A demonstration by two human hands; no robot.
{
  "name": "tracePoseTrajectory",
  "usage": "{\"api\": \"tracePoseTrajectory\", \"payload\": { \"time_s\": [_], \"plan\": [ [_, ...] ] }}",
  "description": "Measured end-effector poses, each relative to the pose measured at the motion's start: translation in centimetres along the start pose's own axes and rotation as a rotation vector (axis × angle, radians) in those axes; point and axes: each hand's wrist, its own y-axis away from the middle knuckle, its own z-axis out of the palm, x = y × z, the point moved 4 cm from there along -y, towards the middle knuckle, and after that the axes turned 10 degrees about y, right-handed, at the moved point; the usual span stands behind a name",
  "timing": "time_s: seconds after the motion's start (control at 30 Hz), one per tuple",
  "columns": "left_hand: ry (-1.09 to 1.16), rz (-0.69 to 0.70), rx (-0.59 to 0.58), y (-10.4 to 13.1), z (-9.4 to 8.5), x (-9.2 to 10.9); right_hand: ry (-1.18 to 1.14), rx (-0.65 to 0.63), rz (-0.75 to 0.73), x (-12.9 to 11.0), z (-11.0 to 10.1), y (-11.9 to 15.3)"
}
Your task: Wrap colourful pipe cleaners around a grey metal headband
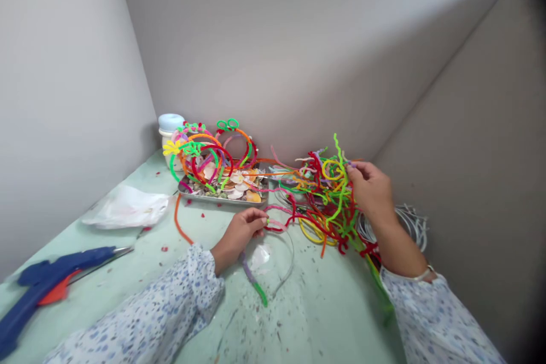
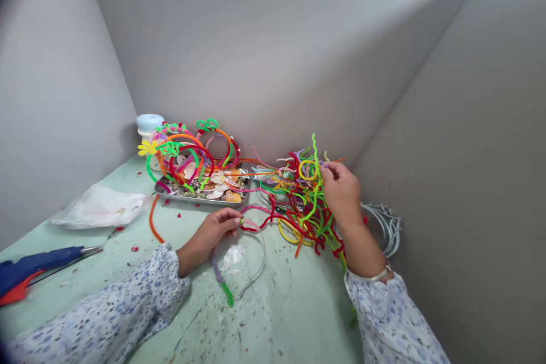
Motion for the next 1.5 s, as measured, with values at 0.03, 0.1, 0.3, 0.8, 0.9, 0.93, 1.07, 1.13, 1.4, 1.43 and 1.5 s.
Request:
{"api": "tracePoseTrajectory", "payload": {
  "time_s": [0.03,0.1,0.3,0.8,0.9,0.93,1.07,1.13,1.4,1.43,1.5],
  "plan": [
    [-0.004,-0.001,0.000,0.0,0.0,0.0,0.048,-0.012,-0.007,0.3,0.0,-0.3],
    [-0.005,0.003,-0.003,0.0,0.0,0.0,0.114,-0.041,-0.040,0.4,0.2,-0.3],
    [0.023,0.020,-0.024,-0.2,0.0,-0.2,0.177,-0.389,-0.410,-2.0,4.2,3.9],
    [0.048,-0.003,-0.010,-0.5,-0.3,-0.6,0.510,-0.101,-0.092,2.4,2.5,0.0],
    [0.045,0.003,-0.010,-0.5,-0.2,-0.6,0.539,-0.158,-0.132,2.6,3.4,-0.4],
    [0.045,0.005,-0.010,-0.5,-0.2,-0.7,0.538,-0.175,-0.159,2.5,3.8,-0.5],
    [0.038,0.011,-0.013,-0.6,-0.3,-0.7,0.529,-0.138,-0.194,2.0,5.0,-0.8],
    [0.030,0.016,-0.021,-0.6,-0.3,-0.8,0.548,-0.134,-0.174,1.9,5.4,-1.0],
    [0.004,0.013,-0.029,-0.6,-0.2,-0.7,0.037,-0.029,0.112,3.9,5.0,-1.2],
    [0.000,0.012,-0.029,-0.6,-0.2,-0.7,-0.016,-0.015,0.142,4.3,4.9,-1.1],
    [-0.007,0.012,-0.030,-0.6,-0.2,-0.6,-0.044,-0.011,0.171,4.8,4.6,-0.7]
  ]
}}
